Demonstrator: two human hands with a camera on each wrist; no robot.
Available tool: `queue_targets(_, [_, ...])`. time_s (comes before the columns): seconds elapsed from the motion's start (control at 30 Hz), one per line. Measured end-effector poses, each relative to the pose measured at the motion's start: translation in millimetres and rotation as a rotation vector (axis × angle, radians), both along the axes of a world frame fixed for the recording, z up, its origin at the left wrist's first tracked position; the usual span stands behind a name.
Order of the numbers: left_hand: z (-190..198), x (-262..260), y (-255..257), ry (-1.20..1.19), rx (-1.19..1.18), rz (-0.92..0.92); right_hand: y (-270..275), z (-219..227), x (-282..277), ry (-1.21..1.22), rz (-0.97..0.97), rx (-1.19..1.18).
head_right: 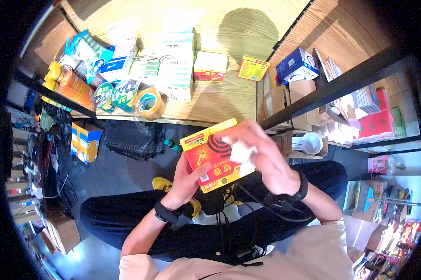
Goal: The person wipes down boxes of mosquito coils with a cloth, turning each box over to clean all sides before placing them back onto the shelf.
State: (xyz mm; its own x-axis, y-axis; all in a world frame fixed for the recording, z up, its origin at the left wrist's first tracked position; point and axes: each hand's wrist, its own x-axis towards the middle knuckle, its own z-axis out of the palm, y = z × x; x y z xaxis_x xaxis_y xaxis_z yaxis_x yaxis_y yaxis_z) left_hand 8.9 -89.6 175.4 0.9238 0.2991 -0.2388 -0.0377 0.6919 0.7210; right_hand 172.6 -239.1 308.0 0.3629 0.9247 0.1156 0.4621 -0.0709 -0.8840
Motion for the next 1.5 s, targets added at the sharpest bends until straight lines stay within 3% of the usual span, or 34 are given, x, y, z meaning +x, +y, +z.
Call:
queue_targets(0.03, [-1.2,-0.2,-1.1,0.002,0.003,-0.009,-3.4,3.0,10.6,-0.027,0.004,0.026])
queue_targets(0.1, [-5.1,-1.7,-1.8,0.032,0.178,-0.005,-3.6,-7.2,5.1,0.258,-0.266,0.006])
queue_targets(0.2, [-7.1,-1.5,0.5,0.093,0.129,0.011,-5.3,-26.6,6.6,0.336,-0.353,0.103])
queue_targets(0.27, [-3.2,0.3,-1.0,0.108,0.106,0.025,-9.2,-37.0,14.5,-0.109,-0.250,0.073])
queue_targets(0.37, [0.1,-1.1,-3.2,0.103,0.102,0.024,-6.3,-32.7,9.0,-0.295,-0.280,0.071])
queue_targets(0.57, [10.1,-5.2,0.7,0.009,0.085,-0.031,-3.4,-42.0,-5.2,-0.269,-0.035,-0.108])
queue_targets(0.67, [8.2,-8.0,4.0,-0.031,0.081,-0.031,-0.8,-60.2,-28.2,-0.363,0.045,0.052])
queue_targets(0.7, [7.7,-7.7,5.7,-0.054,0.069,-0.018,-0.7,-62.2,-41.3,-0.274,0.043,0.062])
queue_targets(0.8, [9.5,-9.4,6.9,-0.033,0.066,-0.029,6.2,-49.7,-27.9,-0.433,0.085,0.024])
queue_targets(0.87, [12.7,-9.5,5.7,-0.011,0.070,-0.039,14.4,-37.9,-4.9,-0.503,-0.025,0.039])
queue_targets(0.9, [18.9,-8.9,4.7,-0.022,0.144,-0.076,9.2,-55.4,0.0,-0.492,-0.247,0.048])
queue_targets(0.97, [21.6,-7.8,-1.8,-0.039,0.207,-0.125,8.9,-67.1,6.0,-0.322,-0.263,0.017])
queue_targets(1.03, [19.4,-6.2,-6.9,-0.004,0.281,-0.165,12.5,-71.8,-9.7,-0.421,-0.040,0.143])
queue_targets(1.07, [23.2,-6.5,-1.3,0.049,0.579,-0.213,14.0,-67.8,-22.4,-0.064,0.000,0.009])
queue_targets(1.1, [18.9,-7.0,-5.0,0.045,0.383,-0.182,13.8,-63.4,-35.0,0.303,0.043,-0.122])
queue_targets(1.13, [16.5,-10.7,-5.1,0.061,0.361,-0.195,7.8,-62.6,-41.0,-0.214,0.046,0.077])
queue_targets(1.17, [14.8,-13.7,-3.8,0.079,0.341,-0.209,8.6,-62.8,-33.8,-0.211,0.036,0.086])
queue_targets(1.23, [26.0,-9.2,-1.4,0.046,0.471,-0.181,13.4,-63.5,-9.4,-0.636,0.022,0.243])
queue_targets(1.27, [20.8,-11.0,-1.6,0.009,0.416,-0.179,11.2,-58.2,-4.5,-0.717,-0.081,0.203])
queue_targets(1.43, [22.0,-8.3,-0.9,-0.002,0.409,-0.208,6.8,-50.9,12.8,-0.504,-0.117,0.146])
queue_targets(1.5, [18.7,-7.6,-0.7,0.036,0.670,-0.175,8.1,-40.6,2.3,-0.458,-0.061,0.149])
